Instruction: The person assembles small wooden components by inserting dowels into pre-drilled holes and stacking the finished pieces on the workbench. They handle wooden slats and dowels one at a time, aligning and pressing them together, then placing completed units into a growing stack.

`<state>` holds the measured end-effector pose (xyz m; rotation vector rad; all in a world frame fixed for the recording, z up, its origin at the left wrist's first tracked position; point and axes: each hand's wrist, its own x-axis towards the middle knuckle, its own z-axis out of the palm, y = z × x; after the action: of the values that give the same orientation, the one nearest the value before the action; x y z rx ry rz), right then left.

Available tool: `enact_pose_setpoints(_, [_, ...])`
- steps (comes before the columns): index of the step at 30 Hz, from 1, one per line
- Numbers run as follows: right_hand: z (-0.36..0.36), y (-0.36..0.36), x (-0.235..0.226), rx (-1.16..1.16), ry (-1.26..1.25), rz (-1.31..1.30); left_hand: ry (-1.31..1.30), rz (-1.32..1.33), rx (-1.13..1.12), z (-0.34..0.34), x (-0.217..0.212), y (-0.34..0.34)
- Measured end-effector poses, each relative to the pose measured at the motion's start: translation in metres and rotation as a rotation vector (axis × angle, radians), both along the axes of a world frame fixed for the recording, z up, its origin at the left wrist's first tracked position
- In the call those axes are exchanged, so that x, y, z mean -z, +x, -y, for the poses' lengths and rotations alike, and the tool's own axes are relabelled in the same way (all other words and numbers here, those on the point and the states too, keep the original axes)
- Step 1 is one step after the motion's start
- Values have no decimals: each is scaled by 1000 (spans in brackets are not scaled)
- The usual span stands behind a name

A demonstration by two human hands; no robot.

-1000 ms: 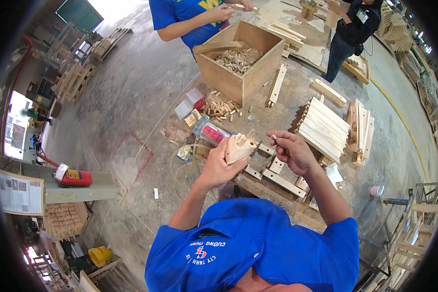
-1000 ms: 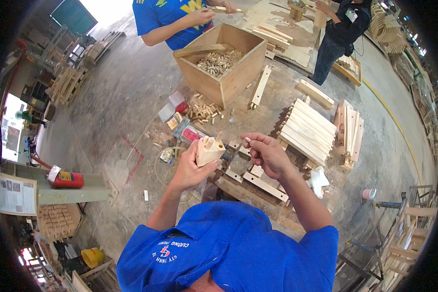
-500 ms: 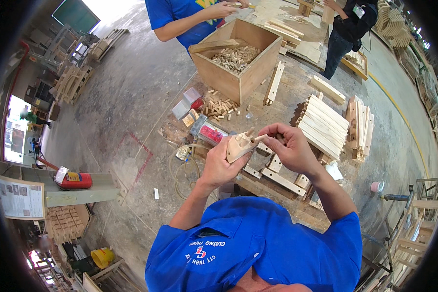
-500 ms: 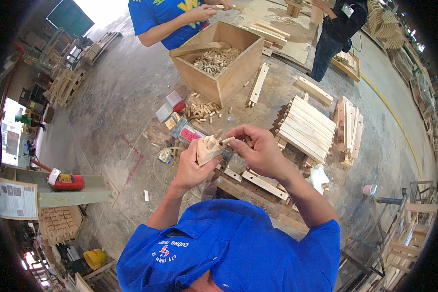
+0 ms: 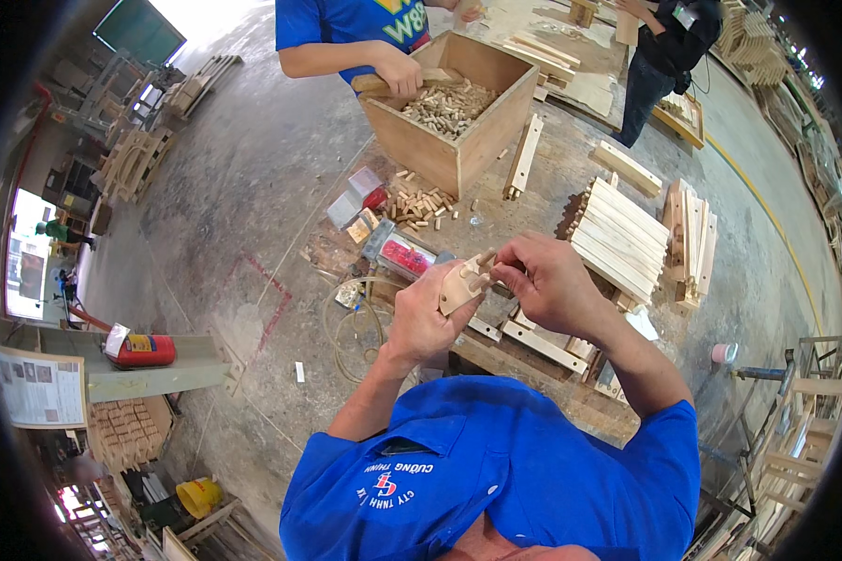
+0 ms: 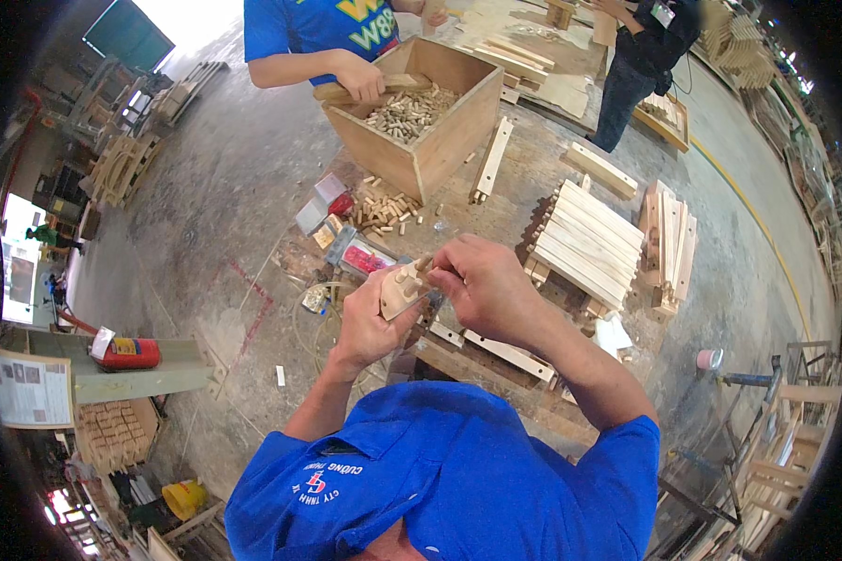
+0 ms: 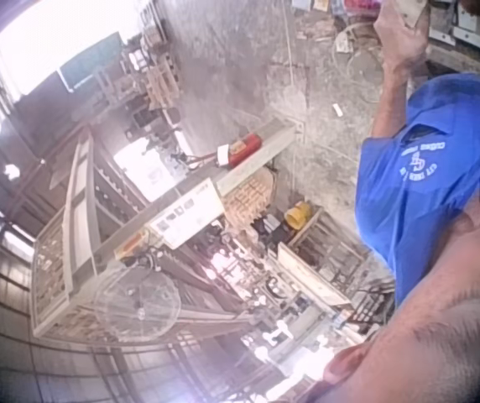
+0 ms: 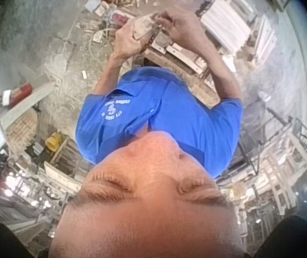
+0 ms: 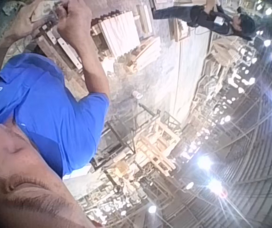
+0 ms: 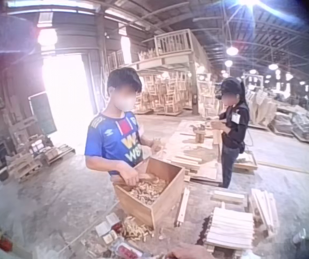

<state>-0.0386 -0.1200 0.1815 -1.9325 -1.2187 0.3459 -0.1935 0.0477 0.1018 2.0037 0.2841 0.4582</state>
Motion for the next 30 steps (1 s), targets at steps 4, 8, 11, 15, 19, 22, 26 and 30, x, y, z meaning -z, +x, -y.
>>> enact_pose_setpoints(4, [0, -6, 2, 34, -21, 13, -9, -17, 2, 3, 2, -1])
enact_pose_setpoints(8, [-1, -6, 6, 77, 25, -34, -85, -73, -14, 4, -1, 3])
enact_pose_setpoints(11, [-1, -9, 7, 178, 77, -307, -101, 54, -34, -3, 3, 4])
enact_pose_setpoints(15, [30, 12, 81, 396, 264, -1031, -291, 250, -156, -25, 21, 10])
enact_pose_setpoints(19, [56, 9, 151, 560, 331, -1665, -982, 301, -283, -46, 28, 22])
enact_pose_setpoints(22, [57, -12, 149, 592, 348, -1592, -1328, 333, -405, -66, 27, 23])
enact_pose_setpoints(26, [49, -26, 122, 349, 383, -1430, -1601, 468, -474, -97, 58, 17])
enact_pose_setpoints(30, [39, -35, 107, 237, 332, -1337, -1685, 491, -563, -106, 74, 13])
